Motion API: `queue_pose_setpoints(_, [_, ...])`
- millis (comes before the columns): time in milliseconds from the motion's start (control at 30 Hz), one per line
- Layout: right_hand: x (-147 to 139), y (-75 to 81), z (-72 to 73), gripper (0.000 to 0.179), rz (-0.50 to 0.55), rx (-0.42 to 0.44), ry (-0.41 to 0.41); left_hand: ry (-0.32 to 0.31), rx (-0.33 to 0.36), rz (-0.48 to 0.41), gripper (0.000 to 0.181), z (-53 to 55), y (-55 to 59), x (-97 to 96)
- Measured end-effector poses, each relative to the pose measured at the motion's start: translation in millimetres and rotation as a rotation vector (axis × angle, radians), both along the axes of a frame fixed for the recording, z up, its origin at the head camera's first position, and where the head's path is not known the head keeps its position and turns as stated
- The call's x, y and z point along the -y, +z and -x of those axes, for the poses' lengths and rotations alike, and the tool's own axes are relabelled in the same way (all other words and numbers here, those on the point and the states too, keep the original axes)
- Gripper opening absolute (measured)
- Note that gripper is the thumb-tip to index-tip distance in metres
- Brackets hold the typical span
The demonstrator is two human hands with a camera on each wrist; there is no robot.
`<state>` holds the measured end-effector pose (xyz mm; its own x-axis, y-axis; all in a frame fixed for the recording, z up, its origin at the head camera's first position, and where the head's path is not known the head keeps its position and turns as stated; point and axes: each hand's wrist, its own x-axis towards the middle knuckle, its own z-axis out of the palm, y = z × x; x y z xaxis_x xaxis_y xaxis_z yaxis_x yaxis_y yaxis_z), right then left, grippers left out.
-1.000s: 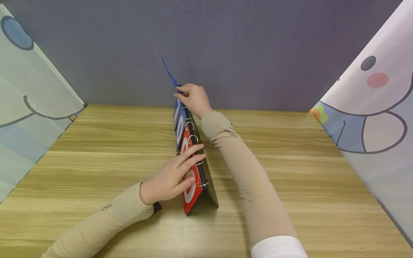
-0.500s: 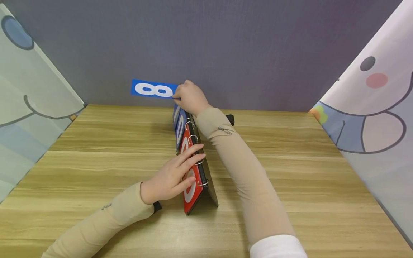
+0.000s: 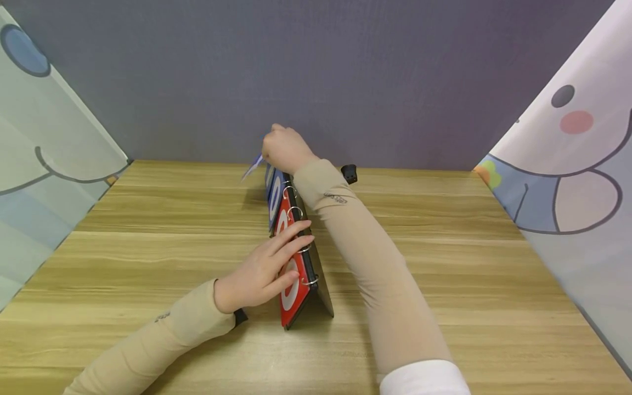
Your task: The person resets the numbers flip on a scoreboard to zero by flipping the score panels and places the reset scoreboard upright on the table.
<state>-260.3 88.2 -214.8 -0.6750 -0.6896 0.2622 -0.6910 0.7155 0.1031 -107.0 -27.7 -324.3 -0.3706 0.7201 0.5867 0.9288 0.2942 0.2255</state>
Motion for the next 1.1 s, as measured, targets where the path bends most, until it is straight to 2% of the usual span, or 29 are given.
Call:
queue_pose_setpoints(200, [2, 0.8, 1.9, 0.022, 0.008, 0.176, -0.081, 0.003, 0.022, 0.015, 0.058, -0.9, 0.4, 0.4])
queue_pose_setpoints(300, [2, 0.2, 2.5, 0.023, 0.017, 0.237, -0.111, 0.002, 0.022, 0.017, 0.058, -1.1, 0.3, 0.5])
queue_pose_setpoints(700, [-7, -7.6, 5.3, 0.028, 0.21, 0.297, -0.099, -0.003, 0.007, 0.012, 0.058, -1.0, 0.1, 0.7])
queue_pose_setpoints(833, [-12, -6.9, 4.7, 0.03, 0.352, 0.393, -0.109, -0.005, -0.011, 0.003, 0.057, -0.5, -1.3, 0.8])
queue_pose_setpoints(967, [-22, -4.8, 7.3, 0.034, 0.565, 0.515, -0.161, -0.007, -0.016, -0.005, 0.057, -0.8, -1.6, 0.6])
queue_pose_setpoints(1100, [-34, -5.9, 11.8, 0.039, 0.715, 0.558, -0.238, -0.006, -0.018, -0.005, 0.057, -0.8, -1.3, 1.0])
